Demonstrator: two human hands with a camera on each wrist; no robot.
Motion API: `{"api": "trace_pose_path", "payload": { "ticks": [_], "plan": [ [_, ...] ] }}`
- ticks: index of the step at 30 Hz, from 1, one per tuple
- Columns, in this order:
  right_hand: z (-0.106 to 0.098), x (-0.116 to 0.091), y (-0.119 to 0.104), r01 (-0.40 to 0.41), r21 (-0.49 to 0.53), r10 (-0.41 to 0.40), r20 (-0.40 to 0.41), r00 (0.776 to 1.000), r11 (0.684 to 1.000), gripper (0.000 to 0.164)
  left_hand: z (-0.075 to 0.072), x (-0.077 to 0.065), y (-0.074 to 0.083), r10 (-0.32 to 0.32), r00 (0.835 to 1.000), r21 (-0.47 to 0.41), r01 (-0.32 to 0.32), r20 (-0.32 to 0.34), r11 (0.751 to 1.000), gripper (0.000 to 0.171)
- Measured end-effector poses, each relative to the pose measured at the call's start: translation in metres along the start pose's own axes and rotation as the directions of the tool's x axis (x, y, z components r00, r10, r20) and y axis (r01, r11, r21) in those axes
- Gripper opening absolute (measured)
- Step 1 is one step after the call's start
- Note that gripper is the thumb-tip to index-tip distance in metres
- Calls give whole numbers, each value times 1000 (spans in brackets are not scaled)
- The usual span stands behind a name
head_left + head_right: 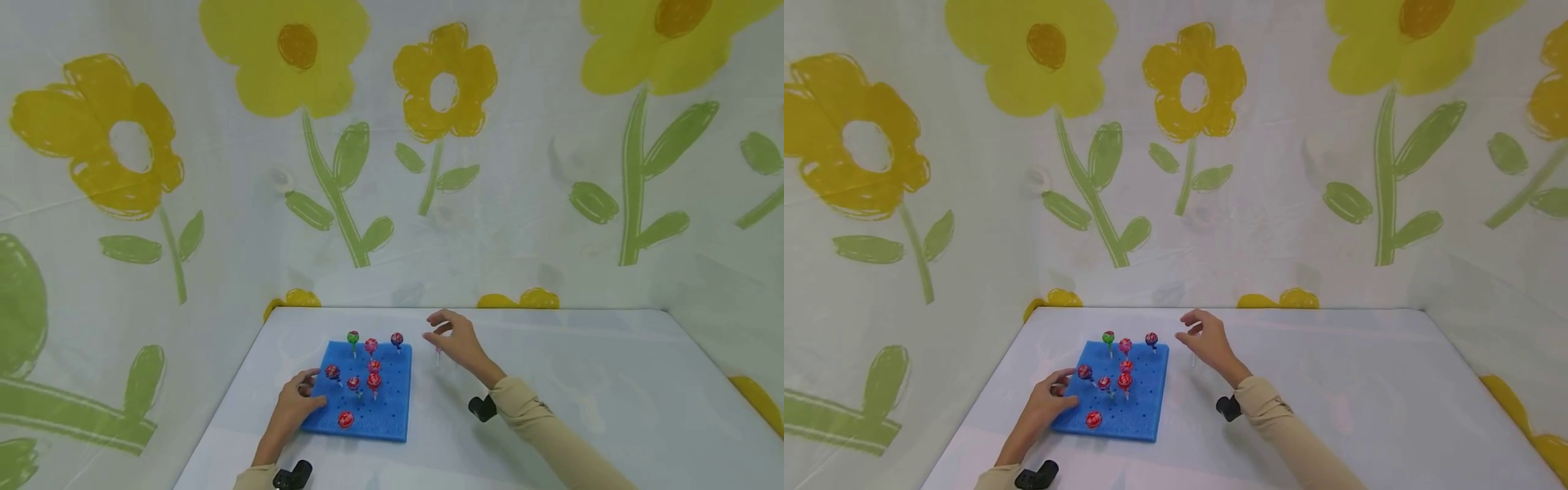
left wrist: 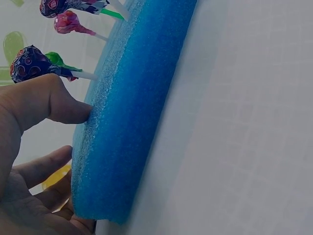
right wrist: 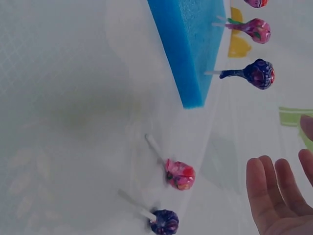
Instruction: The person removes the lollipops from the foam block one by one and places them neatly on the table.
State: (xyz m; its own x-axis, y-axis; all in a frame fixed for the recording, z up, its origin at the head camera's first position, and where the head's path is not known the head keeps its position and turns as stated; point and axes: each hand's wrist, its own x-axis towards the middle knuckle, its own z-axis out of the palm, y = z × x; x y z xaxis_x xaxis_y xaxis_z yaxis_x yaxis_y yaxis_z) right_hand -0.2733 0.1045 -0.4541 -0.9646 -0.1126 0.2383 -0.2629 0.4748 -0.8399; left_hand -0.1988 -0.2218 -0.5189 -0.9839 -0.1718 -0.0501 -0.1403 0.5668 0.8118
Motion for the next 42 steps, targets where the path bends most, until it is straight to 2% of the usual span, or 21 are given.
{"api": "trace_pose_path", "payload": {
  "ticks": [9,13,20,27,34,39,42],
  "plan": [
    [17,1,-7,19,13,-19,29,999,1000,31,2,0,1,25,1000,-6,-25,-18,1000,57],
    [25,3,-7,61,25,-62,34,998,998,31,2,1,2,25,999,-3,-25,-20,1000,57],
    [41,4,-5,27,69,-32,64,997,997,32,2,-1,1,15,1000,12,-15,-9,1000,57],
    [56,4,-3,49,87,-54,54,997,995,32,-1,-4,2,11,1000,5,-11,-4,1000,57],
    [70,5,1,18,142,-19,11,1000,990,30,-2,-2,3,16,1000,-5,-16,-3,1000,58],
    [76,3,3,58,171,-55,-21,998,984,26,-1,-1,1,30,1000,-6,-30,-8,1000,58],
    [79,2,3,55,174,-50,-36,998,983,25,0,-2,0,28,1000,-5,-28,-11,1000,58]
  ]
}}
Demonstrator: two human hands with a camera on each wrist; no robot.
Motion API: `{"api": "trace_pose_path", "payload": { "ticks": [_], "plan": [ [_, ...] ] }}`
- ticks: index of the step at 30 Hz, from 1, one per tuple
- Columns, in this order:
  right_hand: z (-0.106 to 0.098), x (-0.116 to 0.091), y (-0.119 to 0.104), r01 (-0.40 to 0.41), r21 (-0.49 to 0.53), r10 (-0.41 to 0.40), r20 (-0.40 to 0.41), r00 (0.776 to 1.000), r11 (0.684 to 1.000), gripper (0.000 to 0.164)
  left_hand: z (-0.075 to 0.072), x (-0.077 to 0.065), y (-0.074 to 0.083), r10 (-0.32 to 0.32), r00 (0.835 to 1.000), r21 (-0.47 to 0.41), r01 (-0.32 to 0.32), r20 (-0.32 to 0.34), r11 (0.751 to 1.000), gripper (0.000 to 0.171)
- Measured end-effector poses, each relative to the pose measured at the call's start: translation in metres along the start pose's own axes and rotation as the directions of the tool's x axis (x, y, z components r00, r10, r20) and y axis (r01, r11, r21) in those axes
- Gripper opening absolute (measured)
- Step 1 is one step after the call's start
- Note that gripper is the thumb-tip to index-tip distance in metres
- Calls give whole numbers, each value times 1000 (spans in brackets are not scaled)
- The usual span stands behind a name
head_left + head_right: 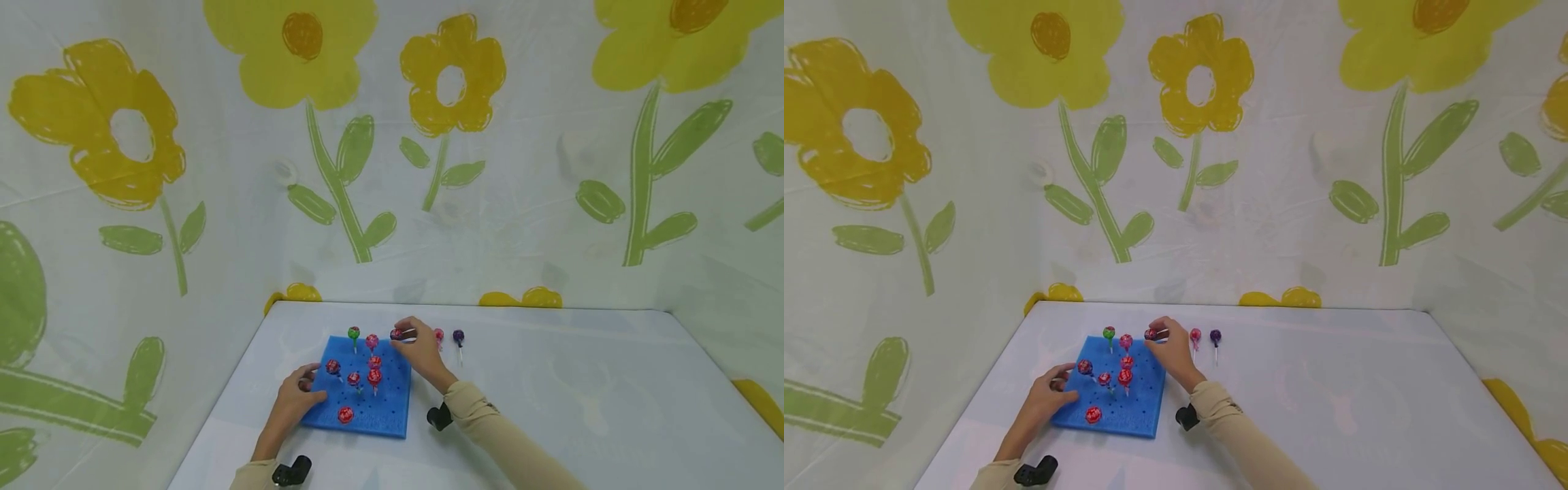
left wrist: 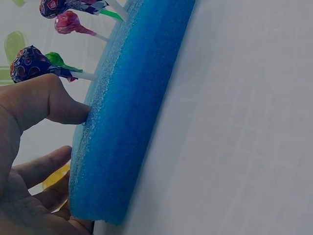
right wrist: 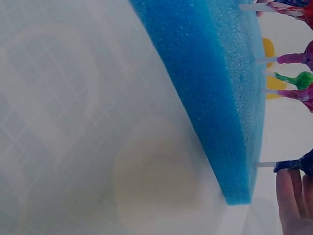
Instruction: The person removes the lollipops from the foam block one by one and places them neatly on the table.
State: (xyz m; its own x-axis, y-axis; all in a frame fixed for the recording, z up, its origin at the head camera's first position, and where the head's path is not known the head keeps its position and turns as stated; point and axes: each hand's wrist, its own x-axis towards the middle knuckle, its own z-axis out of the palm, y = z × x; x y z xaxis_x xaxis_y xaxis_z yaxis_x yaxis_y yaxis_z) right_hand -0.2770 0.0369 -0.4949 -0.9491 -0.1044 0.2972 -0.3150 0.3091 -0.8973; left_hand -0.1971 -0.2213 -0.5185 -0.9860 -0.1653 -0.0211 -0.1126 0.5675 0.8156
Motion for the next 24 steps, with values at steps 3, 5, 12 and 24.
{"api": "trace_pose_path", "payload": {
  "ticks": [3,5,12,24],
  "plan": [
    [2,-2,1,-16,5,16,-16,1000,1000,25,0,-2,2,-8,1000,1,8,-5,1000,58],
    [3,-2,2,-30,8,30,-26,999,1000,26,0,-3,2,-10,1000,5,10,-6,1000,58],
    [3,-5,2,0,20,1,-46,999,1000,26,1,-4,2,-8,1000,7,8,-10,1000,58],
    [3,-3,-2,15,44,-11,-101,995,999,25,0,-4,1,-7,1000,11,8,-15,1000,58]
  ]
}}
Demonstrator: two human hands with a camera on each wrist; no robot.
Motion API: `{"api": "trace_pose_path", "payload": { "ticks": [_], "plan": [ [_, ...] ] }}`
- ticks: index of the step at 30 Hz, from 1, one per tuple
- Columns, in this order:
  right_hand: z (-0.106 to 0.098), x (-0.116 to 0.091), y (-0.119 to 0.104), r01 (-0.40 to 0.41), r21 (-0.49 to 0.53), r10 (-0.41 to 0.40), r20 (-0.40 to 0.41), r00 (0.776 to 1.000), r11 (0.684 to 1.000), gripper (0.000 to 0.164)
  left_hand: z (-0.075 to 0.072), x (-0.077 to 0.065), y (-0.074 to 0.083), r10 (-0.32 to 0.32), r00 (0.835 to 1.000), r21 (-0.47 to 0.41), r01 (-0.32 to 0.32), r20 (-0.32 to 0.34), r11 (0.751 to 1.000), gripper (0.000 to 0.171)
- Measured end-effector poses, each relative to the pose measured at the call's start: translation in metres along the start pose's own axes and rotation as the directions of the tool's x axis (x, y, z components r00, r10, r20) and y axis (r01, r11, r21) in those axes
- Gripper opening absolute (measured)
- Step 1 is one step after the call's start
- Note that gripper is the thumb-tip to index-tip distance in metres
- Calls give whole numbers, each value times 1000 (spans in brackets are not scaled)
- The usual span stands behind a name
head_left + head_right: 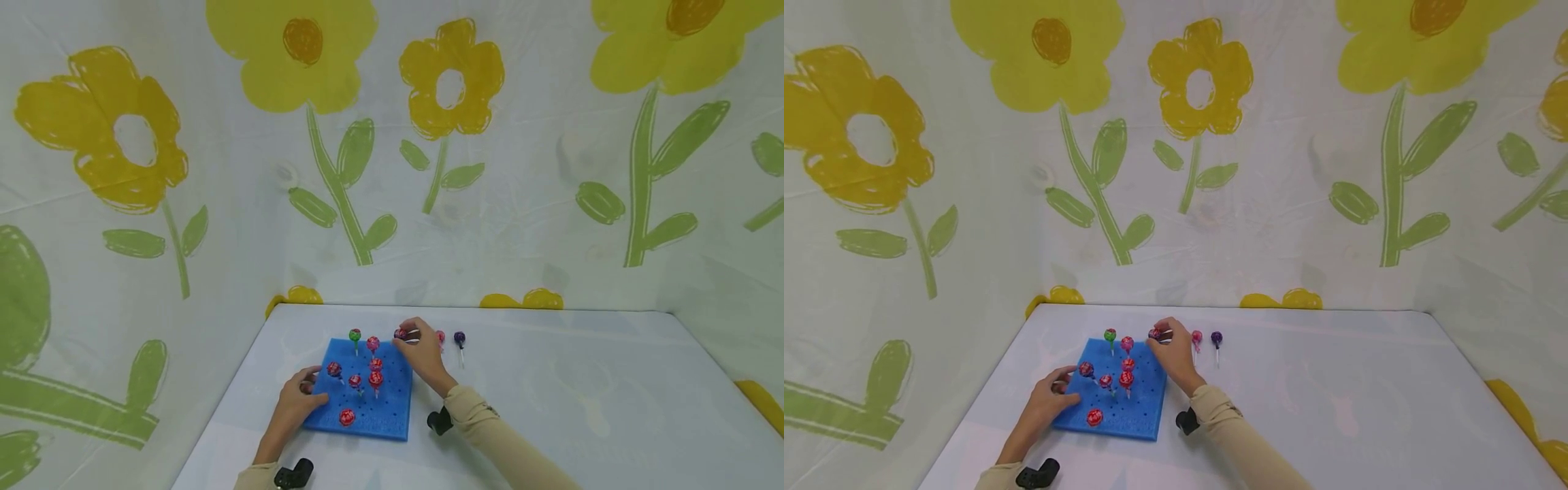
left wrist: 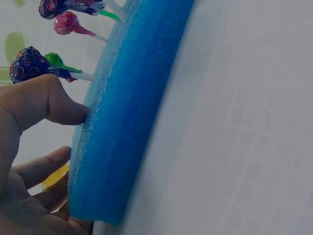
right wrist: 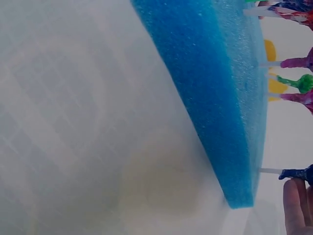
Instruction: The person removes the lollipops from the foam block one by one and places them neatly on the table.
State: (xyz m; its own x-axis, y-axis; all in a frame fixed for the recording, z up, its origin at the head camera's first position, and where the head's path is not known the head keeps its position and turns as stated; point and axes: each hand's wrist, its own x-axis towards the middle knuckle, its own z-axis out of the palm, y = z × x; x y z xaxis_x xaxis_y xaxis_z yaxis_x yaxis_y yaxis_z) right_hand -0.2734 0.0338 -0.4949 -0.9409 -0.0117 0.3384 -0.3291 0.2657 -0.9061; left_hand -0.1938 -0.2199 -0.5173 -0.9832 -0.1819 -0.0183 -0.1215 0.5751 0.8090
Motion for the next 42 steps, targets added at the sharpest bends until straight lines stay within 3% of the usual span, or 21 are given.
{"api": "trace_pose_path", "payload": {
  "ticks": [10,20,35,42],
  "plan": [
    [-12,3,-12,4,-36,-3,5,1000,999,27,2,3,-2,-2,1000,14,2,3,1000,58],
    [-25,2,-22,37,-7,-37,14,999,999,28,4,3,-3,-12,1000,20,12,5,1000,59],
    [-45,4,-26,77,46,-75,-45,996,996,25,1,5,-1,-27,999,12,27,28,1000,60],
    [-56,3,-29,89,15,-87,-68,994,996,24,2,4,0,-17,1000,10,17,14,1000,60]
  ]
}}
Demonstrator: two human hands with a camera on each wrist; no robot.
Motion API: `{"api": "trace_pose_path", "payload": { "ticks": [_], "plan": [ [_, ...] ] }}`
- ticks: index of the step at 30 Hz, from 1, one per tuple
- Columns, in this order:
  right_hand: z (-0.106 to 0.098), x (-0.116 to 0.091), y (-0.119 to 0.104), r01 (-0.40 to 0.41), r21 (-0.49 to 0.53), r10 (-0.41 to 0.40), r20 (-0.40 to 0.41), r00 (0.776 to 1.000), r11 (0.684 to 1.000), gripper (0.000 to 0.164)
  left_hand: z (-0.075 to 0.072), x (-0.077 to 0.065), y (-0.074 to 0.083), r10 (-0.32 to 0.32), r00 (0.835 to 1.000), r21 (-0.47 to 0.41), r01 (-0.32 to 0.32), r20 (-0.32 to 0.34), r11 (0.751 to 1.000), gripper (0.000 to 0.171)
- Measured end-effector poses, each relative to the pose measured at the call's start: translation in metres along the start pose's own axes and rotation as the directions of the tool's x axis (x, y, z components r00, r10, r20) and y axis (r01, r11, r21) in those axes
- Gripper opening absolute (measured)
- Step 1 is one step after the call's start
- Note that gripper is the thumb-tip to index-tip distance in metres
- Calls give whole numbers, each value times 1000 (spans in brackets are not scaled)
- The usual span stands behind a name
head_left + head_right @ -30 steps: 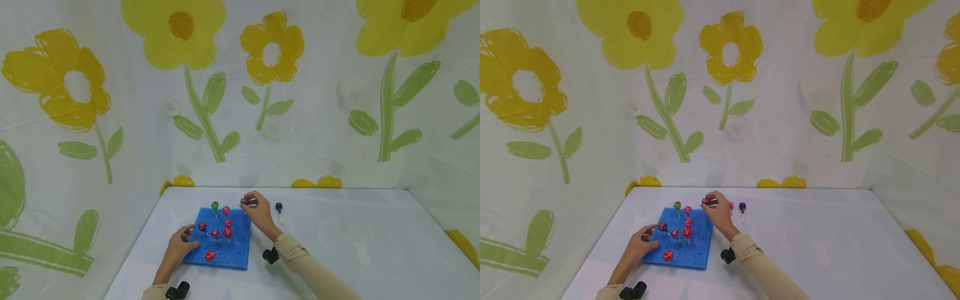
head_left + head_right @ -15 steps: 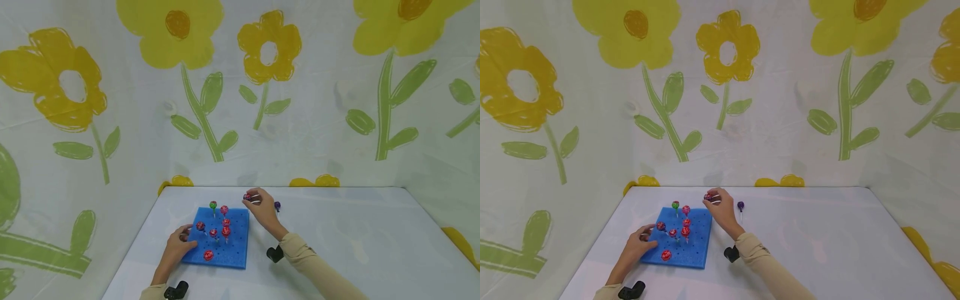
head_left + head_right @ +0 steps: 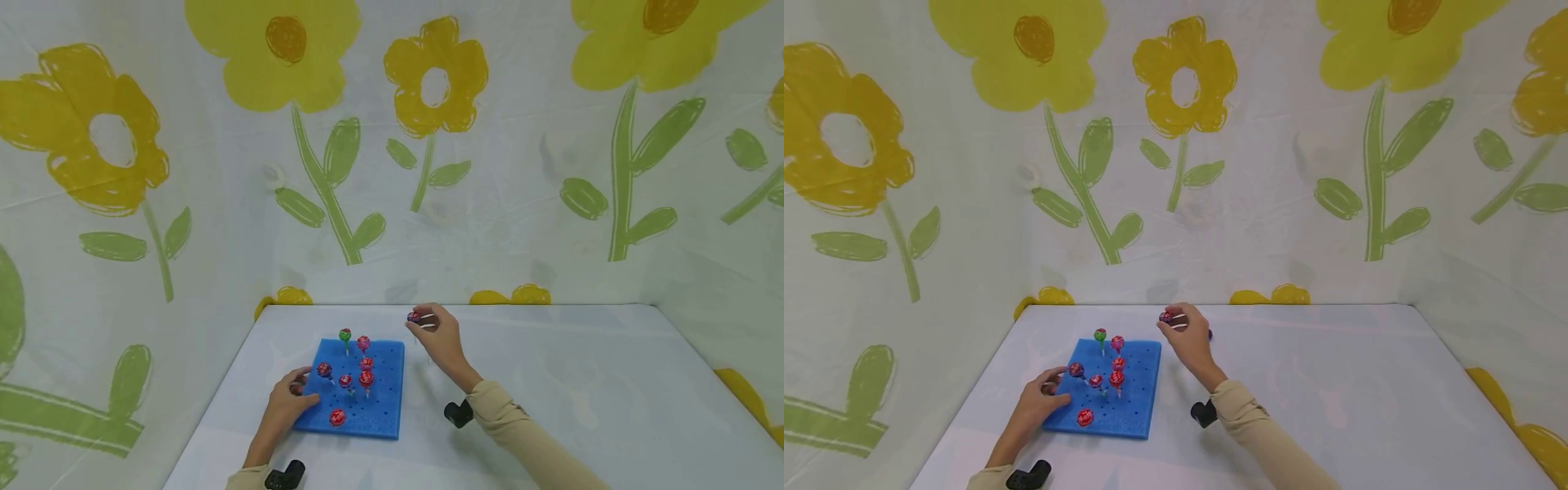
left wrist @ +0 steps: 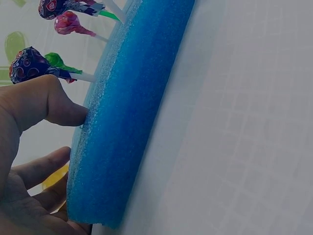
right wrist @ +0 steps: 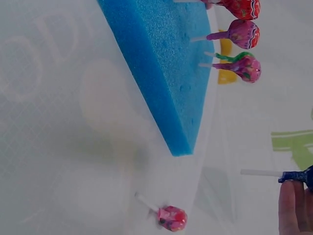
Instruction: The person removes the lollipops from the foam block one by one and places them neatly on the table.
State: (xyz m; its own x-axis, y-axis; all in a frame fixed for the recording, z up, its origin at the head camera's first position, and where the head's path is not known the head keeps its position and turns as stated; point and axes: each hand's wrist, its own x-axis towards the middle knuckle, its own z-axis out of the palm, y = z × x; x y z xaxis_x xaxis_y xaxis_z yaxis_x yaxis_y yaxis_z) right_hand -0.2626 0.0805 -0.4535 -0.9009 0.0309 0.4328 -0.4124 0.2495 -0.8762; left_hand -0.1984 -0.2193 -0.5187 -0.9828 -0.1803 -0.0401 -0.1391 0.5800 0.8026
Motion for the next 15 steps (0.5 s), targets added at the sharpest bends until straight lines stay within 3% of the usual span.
{"api": "trace_pose_path", "payload": {
  "ticks": [15],
  "plan": [
    [-23,0,-5,-39,-68,35,-51,998,997,29,0,0,-1,0,1000,-3,0,12,1000,60]
  ]
}}
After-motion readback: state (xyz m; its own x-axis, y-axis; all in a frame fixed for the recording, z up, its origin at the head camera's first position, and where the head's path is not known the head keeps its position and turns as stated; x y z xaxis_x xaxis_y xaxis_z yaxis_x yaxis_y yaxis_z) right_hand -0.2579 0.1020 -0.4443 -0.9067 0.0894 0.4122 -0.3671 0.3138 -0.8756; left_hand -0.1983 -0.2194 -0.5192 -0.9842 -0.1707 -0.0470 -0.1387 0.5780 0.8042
